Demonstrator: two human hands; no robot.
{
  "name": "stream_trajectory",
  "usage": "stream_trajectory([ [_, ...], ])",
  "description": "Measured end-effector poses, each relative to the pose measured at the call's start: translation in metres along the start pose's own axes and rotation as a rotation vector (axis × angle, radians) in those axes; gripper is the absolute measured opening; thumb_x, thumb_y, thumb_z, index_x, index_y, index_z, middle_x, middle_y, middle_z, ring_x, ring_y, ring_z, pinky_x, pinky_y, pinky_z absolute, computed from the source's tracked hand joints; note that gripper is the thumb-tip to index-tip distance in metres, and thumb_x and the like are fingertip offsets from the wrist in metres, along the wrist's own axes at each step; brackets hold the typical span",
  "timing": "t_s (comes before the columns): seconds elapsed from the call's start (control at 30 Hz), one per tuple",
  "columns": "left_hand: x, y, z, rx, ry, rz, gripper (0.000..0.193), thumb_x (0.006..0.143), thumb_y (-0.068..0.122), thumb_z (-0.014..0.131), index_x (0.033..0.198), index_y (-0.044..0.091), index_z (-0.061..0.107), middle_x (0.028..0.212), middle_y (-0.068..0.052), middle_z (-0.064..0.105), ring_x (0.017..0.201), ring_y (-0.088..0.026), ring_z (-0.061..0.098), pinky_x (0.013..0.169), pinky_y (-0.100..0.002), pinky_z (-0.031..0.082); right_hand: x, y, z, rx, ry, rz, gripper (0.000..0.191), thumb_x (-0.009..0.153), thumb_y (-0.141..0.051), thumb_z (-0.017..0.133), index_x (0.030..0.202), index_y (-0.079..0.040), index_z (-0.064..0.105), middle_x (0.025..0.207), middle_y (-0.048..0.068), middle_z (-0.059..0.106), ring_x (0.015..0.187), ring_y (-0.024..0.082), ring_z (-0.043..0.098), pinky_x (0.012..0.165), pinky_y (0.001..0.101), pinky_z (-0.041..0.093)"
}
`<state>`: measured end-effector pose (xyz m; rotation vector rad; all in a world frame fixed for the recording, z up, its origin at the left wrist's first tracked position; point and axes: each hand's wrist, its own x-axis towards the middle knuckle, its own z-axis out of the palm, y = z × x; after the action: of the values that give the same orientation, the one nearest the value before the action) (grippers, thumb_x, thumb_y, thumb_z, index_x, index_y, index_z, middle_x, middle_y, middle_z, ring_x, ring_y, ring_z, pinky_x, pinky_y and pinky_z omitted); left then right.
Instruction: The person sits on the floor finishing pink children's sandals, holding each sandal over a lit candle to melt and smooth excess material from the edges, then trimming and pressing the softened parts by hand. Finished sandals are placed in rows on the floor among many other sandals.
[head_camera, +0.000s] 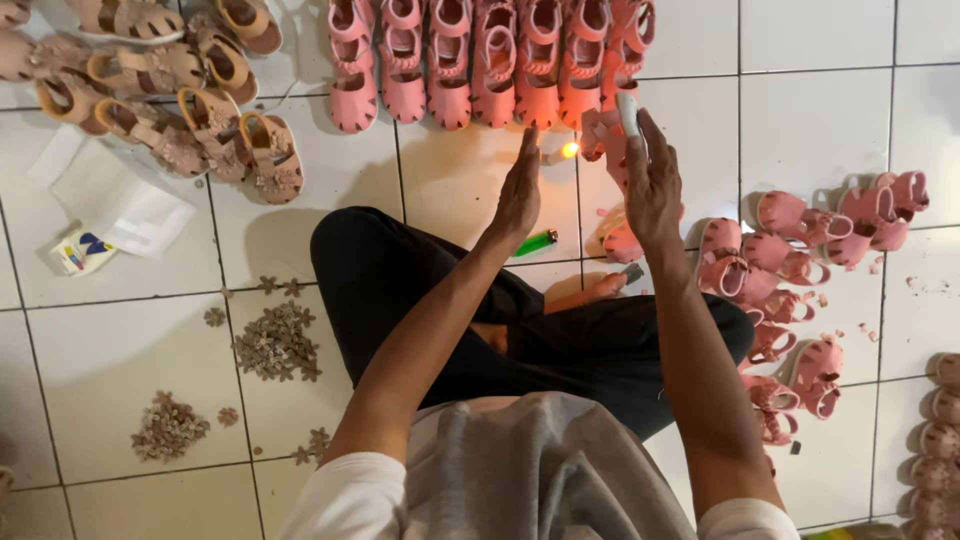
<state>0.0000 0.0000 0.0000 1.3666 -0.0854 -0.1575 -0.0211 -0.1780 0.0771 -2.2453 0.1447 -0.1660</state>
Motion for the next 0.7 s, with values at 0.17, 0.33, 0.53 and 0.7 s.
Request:
stream_trajectory([
  [0.17, -0.004, -0.005, -0.002, -0.067, -0.020, -0.002, 0.064, 0.115, 0.042, 0.025, 0.164, 0.001, 0.023, 0.175, -0.016, 0.017, 0.163, -0.025, 0.012, 0.131, -0.036, 0.012, 0.005, 0.011, 0.007, -0.103, -0.064, -0.060, 0.057, 0.117, -0.043, 0.043, 0.154, -0.001, 0.050, 0.124, 0.019, 0.066, 0.112, 0.029, 0.059, 0.095, 0.0400, 0.049],
  [0.33, -0.011, -0.003, -0.011, -0.176, -0.068, -0.027, 0.066, 0.114, 0.045, 0.024, 0.164, 0.002, 0.020, 0.175, -0.015, 0.010, 0.163, -0.025, 0.010, 0.131, -0.037, 0.016, -0.016, -0.009, 0.000, -0.056, -0.080, 0.076, 0.060, 0.112, -0.046, 0.040, 0.153, -0.003, 0.049, 0.120, 0.017, 0.061, 0.104, 0.027, 0.062, 0.087, 0.0381, 0.051],
  [0.53, -0.016, -0.013, -0.014, -0.060, -0.055, -0.051, 0.068, 0.113, 0.047, 0.025, 0.164, 0.002, 0.021, 0.175, -0.016, 0.014, 0.163, -0.025, 0.011, 0.131, -0.037, 0.012, -0.001, -0.010, 0.006, -0.166, -0.097, -0.041, 0.062, 0.115, -0.046, 0.040, 0.153, 0.002, 0.048, 0.127, 0.021, 0.066, 0.113, 0.033, 0.056, 0.096, 0.0428, 0.048],
  [0.7, -0.018, -0.018, -0.019, -0.146, -0.050, -0.116, 0.069, 0.112, 0.047, 0.026, 0.164, 0.003, 0.020, 0.175, -0.014, 0.013, 0.160, -0.026, 0.017, 0.129, -0.038, 0.015, -0.010, -0.011, 0.009, -0.145, -0.106, -0.064, 0.064, 0.114, -0.048, 0.040, 0.151, 0.003, 0.049, 0.135, 0.024, 0.064, 0.119, 0.035, 0.056, 0.097, 0.0446, 0.049],
])
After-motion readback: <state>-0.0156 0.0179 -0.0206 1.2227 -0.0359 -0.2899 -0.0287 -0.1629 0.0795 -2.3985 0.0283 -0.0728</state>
